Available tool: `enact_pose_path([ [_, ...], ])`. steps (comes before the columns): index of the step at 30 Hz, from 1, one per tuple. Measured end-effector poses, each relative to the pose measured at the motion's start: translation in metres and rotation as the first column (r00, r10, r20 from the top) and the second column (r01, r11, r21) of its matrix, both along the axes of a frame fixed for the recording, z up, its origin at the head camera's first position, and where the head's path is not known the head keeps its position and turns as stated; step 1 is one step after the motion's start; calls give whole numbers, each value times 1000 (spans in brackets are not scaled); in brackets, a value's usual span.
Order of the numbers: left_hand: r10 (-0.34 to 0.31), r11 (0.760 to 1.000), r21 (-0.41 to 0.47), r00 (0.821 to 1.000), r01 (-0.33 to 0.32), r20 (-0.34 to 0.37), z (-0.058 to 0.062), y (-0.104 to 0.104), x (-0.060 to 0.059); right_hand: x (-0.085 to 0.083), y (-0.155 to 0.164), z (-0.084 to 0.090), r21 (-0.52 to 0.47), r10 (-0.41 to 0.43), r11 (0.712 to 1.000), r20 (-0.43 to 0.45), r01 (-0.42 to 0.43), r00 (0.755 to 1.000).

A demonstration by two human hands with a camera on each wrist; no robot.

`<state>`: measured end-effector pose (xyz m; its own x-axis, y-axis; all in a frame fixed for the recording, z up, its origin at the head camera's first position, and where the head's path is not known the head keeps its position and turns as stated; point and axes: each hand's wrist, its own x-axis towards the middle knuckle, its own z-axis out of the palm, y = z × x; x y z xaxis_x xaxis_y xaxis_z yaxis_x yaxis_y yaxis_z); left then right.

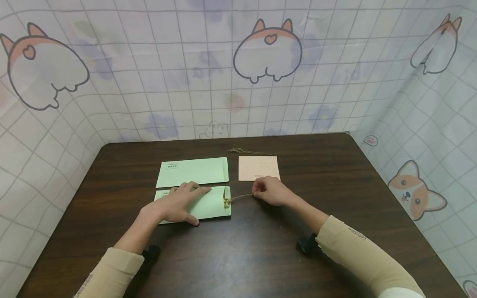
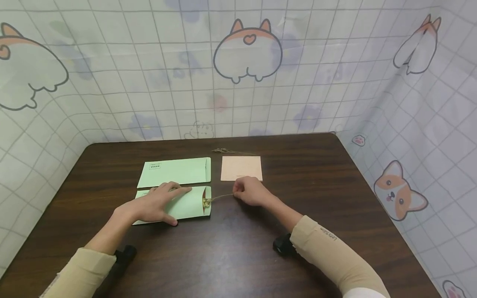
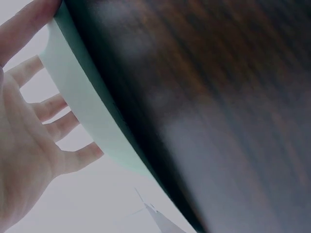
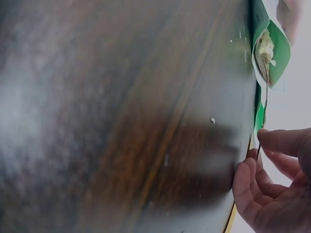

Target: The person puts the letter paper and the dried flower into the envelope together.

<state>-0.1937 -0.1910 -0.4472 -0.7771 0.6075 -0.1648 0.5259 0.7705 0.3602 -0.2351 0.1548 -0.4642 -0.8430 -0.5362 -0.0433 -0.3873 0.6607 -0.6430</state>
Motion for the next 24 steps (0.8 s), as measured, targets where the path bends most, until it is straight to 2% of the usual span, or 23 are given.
enact_pose_path([
  [8, 2, 1000, 7, 1000, -2, 10, 0, 1, 0, 3, -3, 0, -47, 35, 998, 23, -34, 999],
  [15, -6, 1000, 4, 1000, 6, -4, 0, 2, -1, 4, -9, 1, -64, 47, 997, -1, -47, 999],
  [24, 1, 1000, -4, 1000, -1, -1, 1, 2, -2, 5, -18, 2, -97, 58, 994, 46, -54, 997],
])
